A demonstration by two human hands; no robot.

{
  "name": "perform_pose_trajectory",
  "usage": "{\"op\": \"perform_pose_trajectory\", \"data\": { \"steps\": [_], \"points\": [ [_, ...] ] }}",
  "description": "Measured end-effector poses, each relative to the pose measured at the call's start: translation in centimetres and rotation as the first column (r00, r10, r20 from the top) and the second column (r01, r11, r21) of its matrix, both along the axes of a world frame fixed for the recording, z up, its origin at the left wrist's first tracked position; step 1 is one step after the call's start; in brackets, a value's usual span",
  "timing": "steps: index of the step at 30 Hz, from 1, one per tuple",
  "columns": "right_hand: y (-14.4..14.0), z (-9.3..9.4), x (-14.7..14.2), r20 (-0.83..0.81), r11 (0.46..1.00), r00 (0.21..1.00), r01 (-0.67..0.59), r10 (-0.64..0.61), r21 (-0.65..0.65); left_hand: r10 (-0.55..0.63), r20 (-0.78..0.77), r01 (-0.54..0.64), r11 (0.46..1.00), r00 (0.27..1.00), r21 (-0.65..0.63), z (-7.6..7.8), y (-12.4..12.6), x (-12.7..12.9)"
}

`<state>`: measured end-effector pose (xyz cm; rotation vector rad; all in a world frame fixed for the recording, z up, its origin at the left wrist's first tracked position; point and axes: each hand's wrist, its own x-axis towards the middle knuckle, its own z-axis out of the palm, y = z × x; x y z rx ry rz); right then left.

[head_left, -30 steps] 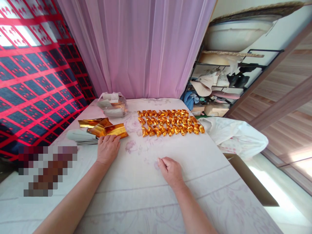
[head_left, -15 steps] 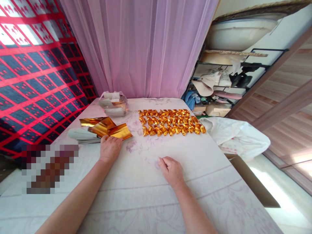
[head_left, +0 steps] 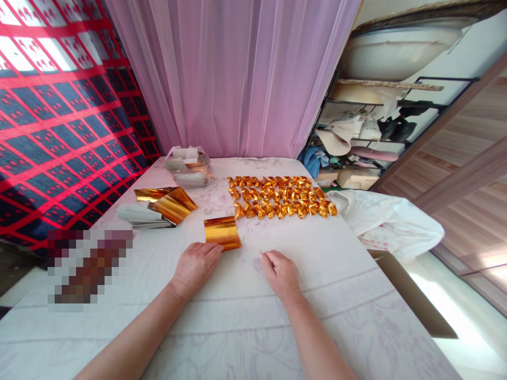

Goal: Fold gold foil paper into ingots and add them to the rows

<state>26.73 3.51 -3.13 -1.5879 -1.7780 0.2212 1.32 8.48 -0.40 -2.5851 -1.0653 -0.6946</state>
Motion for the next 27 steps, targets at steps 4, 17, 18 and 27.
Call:
{"op": "perform_pose_trajectory", "data": {
  "steps": [4,17,18,27],
  "points": [
    [0.0,0.2,-0.2,-0.156,0.998,0.987,0.033,-0.025,0.047,-0.124,-0.025,0.124,0.992,0.992,-0.013,0.4,-2.0,0.5],
    [-0.6,1.6,-1.6,-0.205,0.993,0.975,-0.060,0.079,0.098,-0.328,0.005,0.322,0.924,0.945,-0.208,0.7,-4.3,0.3],
    [-0.7,1.8,-1.7,-0.201,0.992,0.975,-0.080,0.098,0.100,-0.329,0.009,0.322,0.920,0.944,-0.222,0.7,-4.3,0.2],
    [-0.5,2.1,-2.8,-0.204,0.988,0.974,-0.073,0.100,0.138,-0.309,0.030,0.308,0.925,0.951,-0.224,0.8,-4.5,0.4]
  ]
}}
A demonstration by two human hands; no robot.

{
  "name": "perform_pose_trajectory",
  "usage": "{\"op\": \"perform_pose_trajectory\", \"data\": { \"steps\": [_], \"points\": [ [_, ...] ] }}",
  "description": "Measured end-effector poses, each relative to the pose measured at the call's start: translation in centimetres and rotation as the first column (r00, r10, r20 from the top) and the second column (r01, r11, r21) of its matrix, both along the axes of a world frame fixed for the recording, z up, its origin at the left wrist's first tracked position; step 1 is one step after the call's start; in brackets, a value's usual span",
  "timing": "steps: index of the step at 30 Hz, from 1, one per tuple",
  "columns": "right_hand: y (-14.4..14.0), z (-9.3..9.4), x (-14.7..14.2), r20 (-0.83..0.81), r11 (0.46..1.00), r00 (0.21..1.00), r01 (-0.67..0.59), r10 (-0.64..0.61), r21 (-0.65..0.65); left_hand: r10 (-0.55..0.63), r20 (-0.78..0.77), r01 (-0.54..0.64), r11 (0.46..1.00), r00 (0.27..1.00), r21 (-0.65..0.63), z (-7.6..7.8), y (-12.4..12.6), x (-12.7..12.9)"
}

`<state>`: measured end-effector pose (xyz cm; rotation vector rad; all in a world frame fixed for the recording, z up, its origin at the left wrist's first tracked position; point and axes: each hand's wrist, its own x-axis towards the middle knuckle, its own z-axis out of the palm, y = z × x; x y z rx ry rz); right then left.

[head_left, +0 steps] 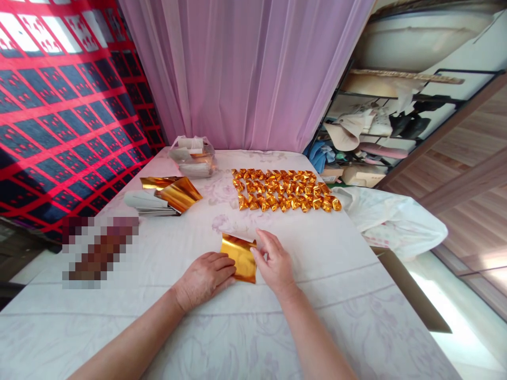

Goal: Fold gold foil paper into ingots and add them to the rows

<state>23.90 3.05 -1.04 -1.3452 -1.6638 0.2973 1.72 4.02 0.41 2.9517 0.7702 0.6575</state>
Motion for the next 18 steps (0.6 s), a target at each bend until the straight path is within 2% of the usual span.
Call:
{"op": "perform_pose_trajectory", "data": {
  "steps": [6,8,10,13,15,18],
  "points": [
    [0.2,0.0,0.1,0.009,0.999,0.999,-0.037,0.037,0.023,0.025,0.028,-0.027,0.999,0.999,0.038,-0.5,0.0,0.2],
    [0.1,0.2,0.2,-0.050,1.000,0.999,-0.003,0.004,0.014,0.091,0.069,-0.094,0.995,0.993,0.045,-0.6,0.1,0.1],
    [0.0,0.2,0.4,-0.162,0.998,0.986,0.038,-0.044,-0.042,0.220,0.129,-0.226,0.973,0.967,0.036,-0.6,0.3,-0.1],
    [-0.1,0.1,0.4,-0.394,0.978,0.911,0.048,-0.126,-0.201,0.393,0.187,-0.398,0.917,0.900,-0.009,-0.8,0.6,-0.5],
    [-0.1,0.1,0.3,-0.525,0.964,0.838,0.006,-0.149,-0.265,0.446,0.174,-0.444,0.894,0.878,-0.054,-1.0,0.7,-0.7],
    [-0.2,0.2,0.2,-0.638,0.959,0.757,-0.057,-0.139,-0.277,0.488,0.136,-0.470,0.870,0.862,-0.148,-1.3,0.6,-0.6]
  ]
}}
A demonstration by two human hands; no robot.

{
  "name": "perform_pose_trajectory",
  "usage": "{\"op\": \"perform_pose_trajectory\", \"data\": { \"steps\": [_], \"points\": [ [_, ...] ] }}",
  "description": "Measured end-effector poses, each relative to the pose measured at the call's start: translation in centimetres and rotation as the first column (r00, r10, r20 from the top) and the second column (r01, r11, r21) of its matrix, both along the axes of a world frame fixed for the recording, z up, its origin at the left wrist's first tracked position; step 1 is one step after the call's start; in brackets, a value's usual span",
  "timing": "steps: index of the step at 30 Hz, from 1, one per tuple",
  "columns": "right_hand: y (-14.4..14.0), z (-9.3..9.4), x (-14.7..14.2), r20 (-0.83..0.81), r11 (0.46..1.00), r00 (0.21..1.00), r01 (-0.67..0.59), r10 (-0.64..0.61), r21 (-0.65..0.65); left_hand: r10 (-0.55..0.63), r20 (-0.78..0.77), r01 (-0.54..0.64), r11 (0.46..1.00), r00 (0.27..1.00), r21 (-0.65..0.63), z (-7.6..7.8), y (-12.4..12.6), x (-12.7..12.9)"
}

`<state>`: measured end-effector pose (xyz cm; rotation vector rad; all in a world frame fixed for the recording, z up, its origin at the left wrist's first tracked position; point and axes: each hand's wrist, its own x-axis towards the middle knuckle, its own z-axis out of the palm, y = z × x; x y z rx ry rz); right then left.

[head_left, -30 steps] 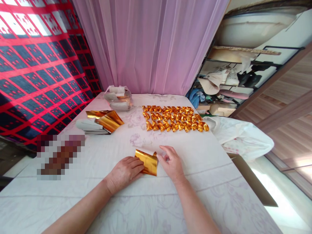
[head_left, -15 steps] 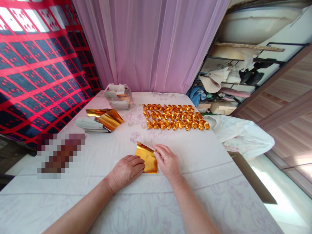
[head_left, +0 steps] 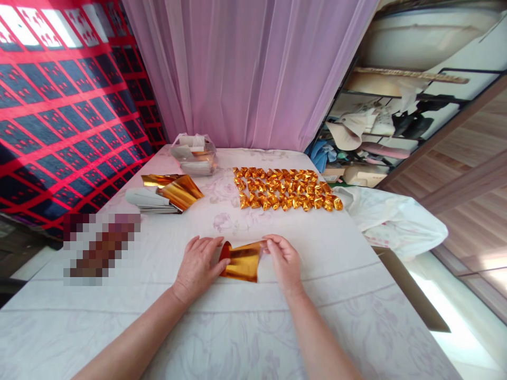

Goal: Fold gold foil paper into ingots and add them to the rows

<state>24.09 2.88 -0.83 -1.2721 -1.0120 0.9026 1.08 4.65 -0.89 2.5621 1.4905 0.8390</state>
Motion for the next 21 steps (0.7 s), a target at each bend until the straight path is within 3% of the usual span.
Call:
{"op": "perform_pose_trajectory", "data": {
  "steps": [4,7,10,13,21],
  "points": [
    [0.0,0.0,0.0,-0.124,1.000,0.992,-0.010,0.010,-0.001,-0.054,0.059,0.056,0.998,0.997,-0.035,0.2,0.1,0.1],
    [0.0,0.0,-0.1,-0.242,1.000,0.970,-0.028,0.026,-0.002,-0.119,0.105,0.111,0.990,0.987,0.086,1.0,0.3,-0.1],
    [0.0,0.2,-0.2,-0.335,0.996,0.939,-0.084,0.079,-0.001,-0.111,0.135,0.076,0.968,0.985,0.238,2.0,0.2,-0.4],
    [0.0,0.6,-0.2,-0.355,0.990,0.926,-0.138,0.128,-0.001,-0.127,0.124,0.083,0.947,0.984,0.310,2.5,-0.1,-0.5],
    [0.2,0.7,1.0,-0.399,0.978,0.906,-0.188,0.139,-0.086,-0.277,0.132,0.237,0.937,0.952,0.256,1.4,-0.3,-0.4]
  ]
}}
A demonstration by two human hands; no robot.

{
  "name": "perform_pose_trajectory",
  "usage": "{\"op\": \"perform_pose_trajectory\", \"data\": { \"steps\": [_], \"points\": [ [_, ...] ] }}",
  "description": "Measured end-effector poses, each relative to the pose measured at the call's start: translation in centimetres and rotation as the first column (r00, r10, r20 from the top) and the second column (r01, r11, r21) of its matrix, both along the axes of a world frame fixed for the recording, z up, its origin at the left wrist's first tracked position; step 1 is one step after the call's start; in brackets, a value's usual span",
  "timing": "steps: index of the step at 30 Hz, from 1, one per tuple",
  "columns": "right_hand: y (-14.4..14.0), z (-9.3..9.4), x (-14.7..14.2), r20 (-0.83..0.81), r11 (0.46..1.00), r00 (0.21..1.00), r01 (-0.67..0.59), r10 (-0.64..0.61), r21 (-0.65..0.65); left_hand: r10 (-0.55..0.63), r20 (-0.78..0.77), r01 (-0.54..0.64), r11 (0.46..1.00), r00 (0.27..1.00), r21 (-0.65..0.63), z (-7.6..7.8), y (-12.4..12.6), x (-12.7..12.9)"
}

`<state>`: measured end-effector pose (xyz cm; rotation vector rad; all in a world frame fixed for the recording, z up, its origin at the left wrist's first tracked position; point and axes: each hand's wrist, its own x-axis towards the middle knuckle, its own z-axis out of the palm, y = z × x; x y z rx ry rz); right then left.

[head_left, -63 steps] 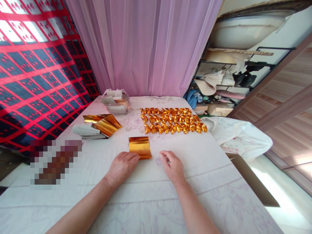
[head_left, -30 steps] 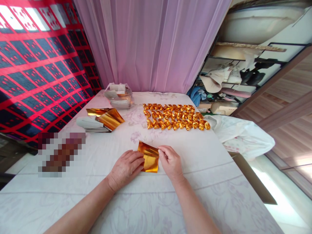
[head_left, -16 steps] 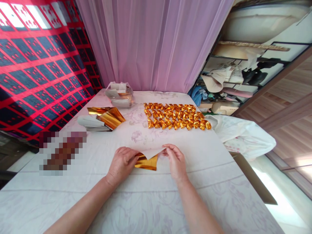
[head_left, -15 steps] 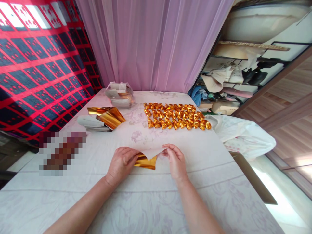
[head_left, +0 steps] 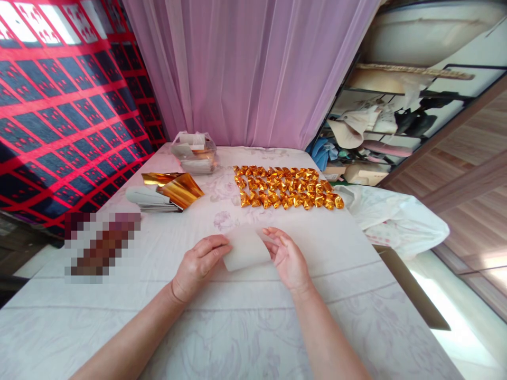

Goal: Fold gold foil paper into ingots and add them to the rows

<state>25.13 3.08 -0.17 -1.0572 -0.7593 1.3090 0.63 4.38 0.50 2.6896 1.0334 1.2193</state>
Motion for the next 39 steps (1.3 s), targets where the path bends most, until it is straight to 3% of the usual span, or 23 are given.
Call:
{"op": "perform_pose_trajectory", "data": {
  "steps": [4,12,20,30,36,39],
  "points": [
    [-0.2,-0.3,0.6,0.114,0.994,0.988,-0.098,0.103,-0.047,-0.065,-0.057,0.063,0.998,0.996,-0.031,-0.7,0.8,0.0],
    [-0.8,0.4,1.0,0.288,0.960,0.916,-0.260,0.280,-0.105,-0.061,-0.192,0.031,0.987,0.979,-0.158,-1.1,1.3,-0.5],
    [-1.3,0.9,2.5,0.233,0.881,0.850,-0.458,0.473,-0.118,0.011,-0.351,-0.135,0.934,0.936,-0.331,-0.2,0.6,0.2],
    [-1.7,0.4,3.9,0.040,0.741,0.740,-0.668,0.671,-0.069,0.125,-0.446,-0.271,0.920,0.886,-0.282,-0.9,0.2,1.4],
    [-2.2,0.4,3.9,0.034,0.649,0.648,-0.759,0.760,-0.043,0.156,-0.514,-0.299,0.932,0.843,-0.207,-1.2,0.4,1.5],
    [-2.5,0.1,3.8,0.065,0.633,0.629,-0.772,0.774,-0.065,0.134,-0.529,-0.276,0.940,0.838,-0.200,-1.0,0.5,1.7]
  ]
}}
